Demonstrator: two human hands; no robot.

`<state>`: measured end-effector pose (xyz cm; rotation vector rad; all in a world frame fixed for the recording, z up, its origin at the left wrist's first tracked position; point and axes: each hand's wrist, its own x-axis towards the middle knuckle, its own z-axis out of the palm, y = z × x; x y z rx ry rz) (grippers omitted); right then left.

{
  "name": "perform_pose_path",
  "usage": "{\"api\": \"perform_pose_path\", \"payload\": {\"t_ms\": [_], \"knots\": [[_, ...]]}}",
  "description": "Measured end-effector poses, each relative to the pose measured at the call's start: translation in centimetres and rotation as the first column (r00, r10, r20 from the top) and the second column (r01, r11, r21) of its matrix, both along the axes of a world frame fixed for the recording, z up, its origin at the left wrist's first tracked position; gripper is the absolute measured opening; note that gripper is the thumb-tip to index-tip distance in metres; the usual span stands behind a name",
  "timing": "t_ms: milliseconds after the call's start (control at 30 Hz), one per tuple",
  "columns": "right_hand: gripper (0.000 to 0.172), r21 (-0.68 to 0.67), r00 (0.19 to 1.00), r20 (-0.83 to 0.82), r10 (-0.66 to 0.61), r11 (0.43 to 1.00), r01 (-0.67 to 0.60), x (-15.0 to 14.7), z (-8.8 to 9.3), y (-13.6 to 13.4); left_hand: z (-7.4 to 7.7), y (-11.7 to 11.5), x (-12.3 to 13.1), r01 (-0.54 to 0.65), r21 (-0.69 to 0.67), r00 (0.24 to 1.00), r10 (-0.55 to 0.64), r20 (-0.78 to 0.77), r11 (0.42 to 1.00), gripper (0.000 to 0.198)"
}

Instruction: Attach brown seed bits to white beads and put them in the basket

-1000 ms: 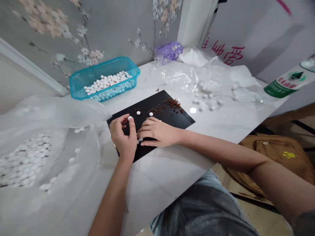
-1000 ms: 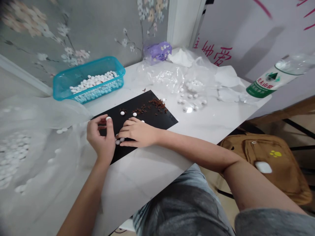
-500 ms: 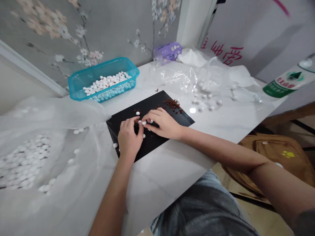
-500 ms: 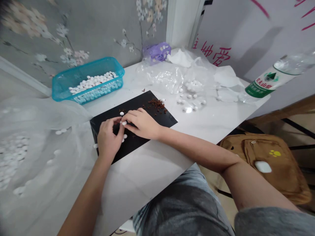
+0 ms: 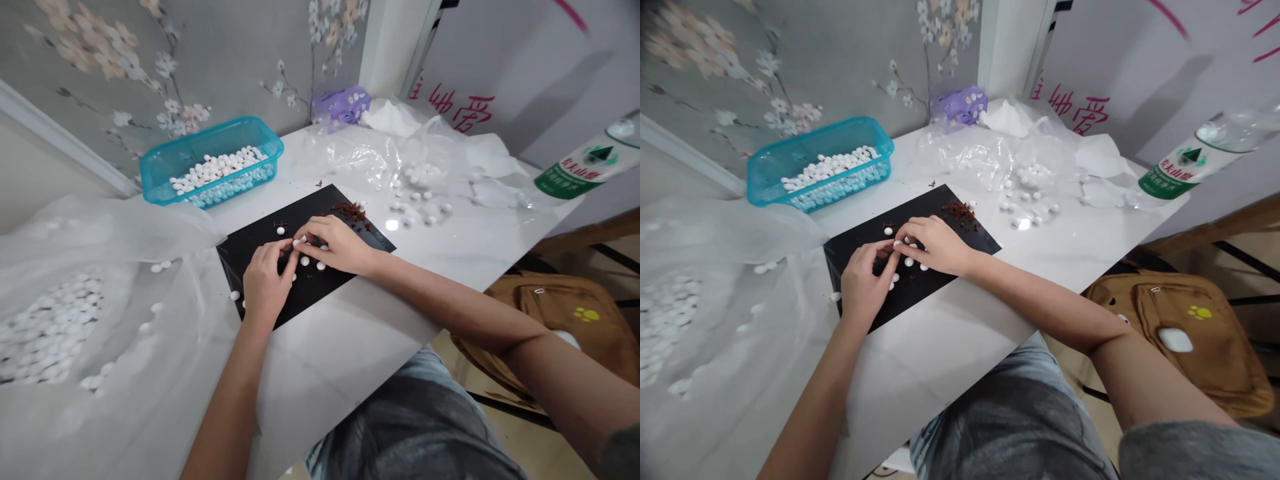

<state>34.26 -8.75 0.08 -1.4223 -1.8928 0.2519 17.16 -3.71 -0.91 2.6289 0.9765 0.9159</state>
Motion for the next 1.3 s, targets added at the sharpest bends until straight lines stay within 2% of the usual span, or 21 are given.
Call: {"api": "perform_pose_path", "payload": {"t_ms": [133,300,367,467,533,600,700,900,1033,1200,1300], "knots": [[0.022,0.011,0.999,-0.006,0.049,0.999,-0.049,0.0,0.0,0.0,-0.3,0.1,-0.1,0.055,-0.017,0.996,-0.053,0.071,0.998,0.024],[0.022,0.024,0.997,-0.006,0.076,0.997,-0.076,0.7,0.2,0.3,-0.2,-0.1,-0.2,0.103,0.047,0.987,-0.108,0.122,0.994,0.017],[0.02,0.052,1.0,0.015,-0.024,0.998,0.024,1.8,0.1,0.6,-0.1,-0.1,-0.1,0.103,0.04,0.986,-0.108,0.124,0.994,0.015],[0.019,0.034,0.961,0.094,-0.26,0.966,0.258,3.8,-0.4,1.1,-0.1,-0.2,0.0,0.088,0.014,0.989,-0.089,0.118,0.996,0.015],[0.018,-0.059,0.931,0.168,-0.325,0.939,0.338,4.5,-0.6,1.2,-0.3,-0.2,0.0,0.077,0.007,0.99,-0.078,0.12,0.997,0.015],[0.016,-0.148,0.921,0.213,-0.325,0.921,0.359,4.7,-0.7,1.2,-0.3,-0.2,-0.1,0.075,0.006,0.989,-0.075,0.125,0.997,0.015],[0.017,-0.188,0.925,0.227,-0.304,0.918,0.348,4.3,-0.6,1.0,-0.3,-0.2,-0.1,0.081,0.007,0.988,-0.081,0.128,0.997,0.015],[0.013,-0.107,0.926,0.187,-0.327,0.931,0.35,3.7,-0.3,0.9,-0.1,-0.3,0.0,0.071,0.019,0.988,-0.073,0.137,0.997,0.014],[0.014,-0.071,0.963,0.118,-0.24,0.966,0.25,3.5,-0.1,0.9,-0.2,-0.3,-0.1,0.043,0.009,0.991,-0.044,0.128,0.999,0.016],[0.014,-0.066,0.987,-0.15,-0.065,0.996,0.056,2.3,0.2,0.4,0.0,-0.3,0.0,0.037,0.007,0.991,-0.038,0.132,0.999,0.016],[0.01,-0.057,0.958,-0.282,-0.045,0.998,0.03,1.3,0.8,-0.1,0.0,-0.3,0.0,0.034,-0.004,0.991,-0.033,0.129,0.999,0.016]]}}
